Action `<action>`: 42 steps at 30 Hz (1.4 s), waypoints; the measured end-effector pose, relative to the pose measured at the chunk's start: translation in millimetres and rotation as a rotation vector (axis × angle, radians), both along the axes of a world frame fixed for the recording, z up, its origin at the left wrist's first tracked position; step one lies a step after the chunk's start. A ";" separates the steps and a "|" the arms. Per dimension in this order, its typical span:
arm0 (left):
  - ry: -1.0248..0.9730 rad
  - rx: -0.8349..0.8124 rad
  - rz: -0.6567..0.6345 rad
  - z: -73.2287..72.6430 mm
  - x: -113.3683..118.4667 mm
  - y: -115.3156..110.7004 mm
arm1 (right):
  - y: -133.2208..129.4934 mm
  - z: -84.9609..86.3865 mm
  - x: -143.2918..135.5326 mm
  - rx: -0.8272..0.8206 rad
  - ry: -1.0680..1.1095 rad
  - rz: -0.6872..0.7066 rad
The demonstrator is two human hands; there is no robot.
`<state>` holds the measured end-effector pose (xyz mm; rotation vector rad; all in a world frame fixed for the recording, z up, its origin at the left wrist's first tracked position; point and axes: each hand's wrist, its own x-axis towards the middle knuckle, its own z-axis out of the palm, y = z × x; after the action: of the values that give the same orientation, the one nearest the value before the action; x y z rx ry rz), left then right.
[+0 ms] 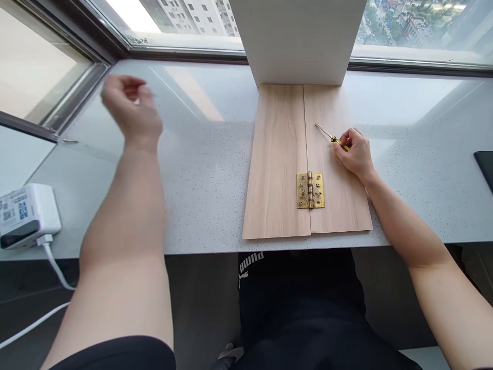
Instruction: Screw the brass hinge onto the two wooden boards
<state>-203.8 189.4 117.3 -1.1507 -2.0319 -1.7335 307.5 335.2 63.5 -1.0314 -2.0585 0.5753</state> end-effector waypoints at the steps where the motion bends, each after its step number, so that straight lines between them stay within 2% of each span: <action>1: -0.057 -0.038 -0.042 -5.5 13.9 18.3 | 1.0 -0.7 -0.3 0.000 -0.001 0.005; 2: -0.047 -0.067 -0.181 -9.9 36.9 31.3 | 2.0 -1.6 -0.6 0.000 -0.002 0.010; 3: 0.009 -0.060 -0.376 -12.9 67.7 37.8 | 3.1 -2.6 -1.0 0.000 -0.003 0.015; 5: 0.129 -0.047 -0.811 -15.1 142.0 31.1 | 5.5 -5.1 -2.2 0.002 -0.002 0.024; 6: 0.163 -0.087 -0.980 -14.7 178.8 20.6 | 6.8 -6.4 -2.9 0.002 -0.001 0.028; 8: 0.177 -0.174 -1.173 -12.9 237.3 -4.5 | 9.6 -9.0 -4.5 0.004 0.001 0.036; 10: 0.195 -0.221 -1.281 -13.0 267.5 -23.8 | 12.4 -11.5 -6.1 0.007 0.003 0.040; 12: 0.206 -0.236 -1.353 -17.3 273.3 -32.7 | 14.7 -13.7 -7.6 0.009 0.005 0.043; 14: 0.213 -0.252 -1.397 -24.8 267.7 -35.0 | 16.3 -15.4 -8.6 0.013 0.004 0.046; 19: 0.208 -0.345 -1.442 -39.3 262.5 -37.5 | 16.6 -15.9 -9.2 0.018 -0.013 0.047; 29: 0.279 -0.338 -1.406 -42.7 265.6 -39.3 | 14.0 -12.2 -8.8 0.020 -0.021 0.045; 37: 0.301 -0.291 -1.440 -48.1 264.6 -36.9 | 13.8 -10.0 -7.7 0.012 -0.023 0.050; 42: 0.269 -0.389 -1.452 -44.8 260.7 -36.9 | 13.5 -9.4 -6.4 -0.001 -0.044 0.038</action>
<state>57.0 152.5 72.5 -3.2459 -1.2976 -1.3014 301.1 348.7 54.1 -1.0162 -2.1204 0.5780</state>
